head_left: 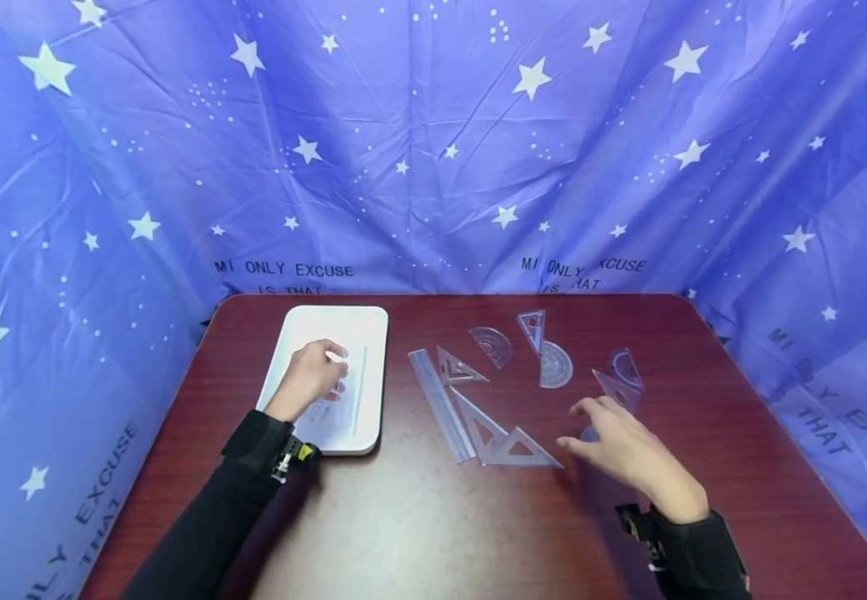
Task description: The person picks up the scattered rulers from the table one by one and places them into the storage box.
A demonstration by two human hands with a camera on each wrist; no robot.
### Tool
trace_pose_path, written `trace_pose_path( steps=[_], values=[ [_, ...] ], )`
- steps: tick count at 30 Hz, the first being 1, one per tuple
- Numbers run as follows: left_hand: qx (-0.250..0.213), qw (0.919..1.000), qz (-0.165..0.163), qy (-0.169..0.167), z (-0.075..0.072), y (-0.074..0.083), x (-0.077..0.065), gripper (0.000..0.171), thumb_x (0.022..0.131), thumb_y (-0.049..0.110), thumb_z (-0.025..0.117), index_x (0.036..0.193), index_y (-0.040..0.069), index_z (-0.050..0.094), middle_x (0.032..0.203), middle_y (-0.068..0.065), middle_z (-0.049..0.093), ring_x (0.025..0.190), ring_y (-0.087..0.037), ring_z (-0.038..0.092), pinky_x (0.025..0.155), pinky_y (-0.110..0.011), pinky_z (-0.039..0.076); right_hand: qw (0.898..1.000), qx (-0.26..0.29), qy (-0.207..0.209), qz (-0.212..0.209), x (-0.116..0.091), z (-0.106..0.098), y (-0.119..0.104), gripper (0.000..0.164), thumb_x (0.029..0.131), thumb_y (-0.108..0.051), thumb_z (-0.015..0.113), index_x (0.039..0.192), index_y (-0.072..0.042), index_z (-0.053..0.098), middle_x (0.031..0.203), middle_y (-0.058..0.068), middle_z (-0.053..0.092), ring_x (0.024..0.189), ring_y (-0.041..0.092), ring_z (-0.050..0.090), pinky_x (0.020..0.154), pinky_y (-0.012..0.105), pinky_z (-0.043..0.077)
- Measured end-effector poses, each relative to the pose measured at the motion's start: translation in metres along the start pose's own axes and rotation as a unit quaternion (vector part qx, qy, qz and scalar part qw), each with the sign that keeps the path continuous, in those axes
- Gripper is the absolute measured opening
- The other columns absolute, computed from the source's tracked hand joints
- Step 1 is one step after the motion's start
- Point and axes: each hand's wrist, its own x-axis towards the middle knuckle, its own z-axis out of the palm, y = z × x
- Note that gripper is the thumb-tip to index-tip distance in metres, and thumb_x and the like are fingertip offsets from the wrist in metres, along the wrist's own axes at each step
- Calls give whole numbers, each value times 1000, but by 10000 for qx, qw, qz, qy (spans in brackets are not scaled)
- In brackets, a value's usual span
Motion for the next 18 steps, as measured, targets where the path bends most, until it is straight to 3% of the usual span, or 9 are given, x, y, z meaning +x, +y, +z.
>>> trace_pose_path(
  steps=[7,11,14,18],
  values=[
    [859,9959,-152,-250,2,-10,19,28,94,-2,60,120,-11,67,102,-27,73,61,-17,71,56,-30,64,9999,-86,-68,9,0,3,4,49,94,-36,83,124,0,68,128,26,66,117,42,65,96,62,55],
    [1128,9929,-87,-367,3,-13,26,27,92,-4,59,116,-12,67,90,-20,70,58,-17,69,54,-29,63,9999,-83,-113,32,0,3,5,48,94,-36,83,123,0,68,127,25,67,119,43,65,98,62,54],
    [1265,9911,82,-395,5,-16,30,22,89,-6,55,106,-10,68,79,-13,67,54,-16,67,51,-29,62,9999,-76,-119,24,-1,4,6,48,93,-36,83,122,-1,69,128,26,67,120,43,65,99,63,54],
    [1468,9872,568,-271,9,-29,38,16,82,-6,49,79,0,64,62,-4,59,43,-12,60,44,-28,56,9999,-64,-115,9,-1,4,7,46,93,-36,83,120,-2,69,127,25,67,118,42,66,98,62,55]
  ],
)
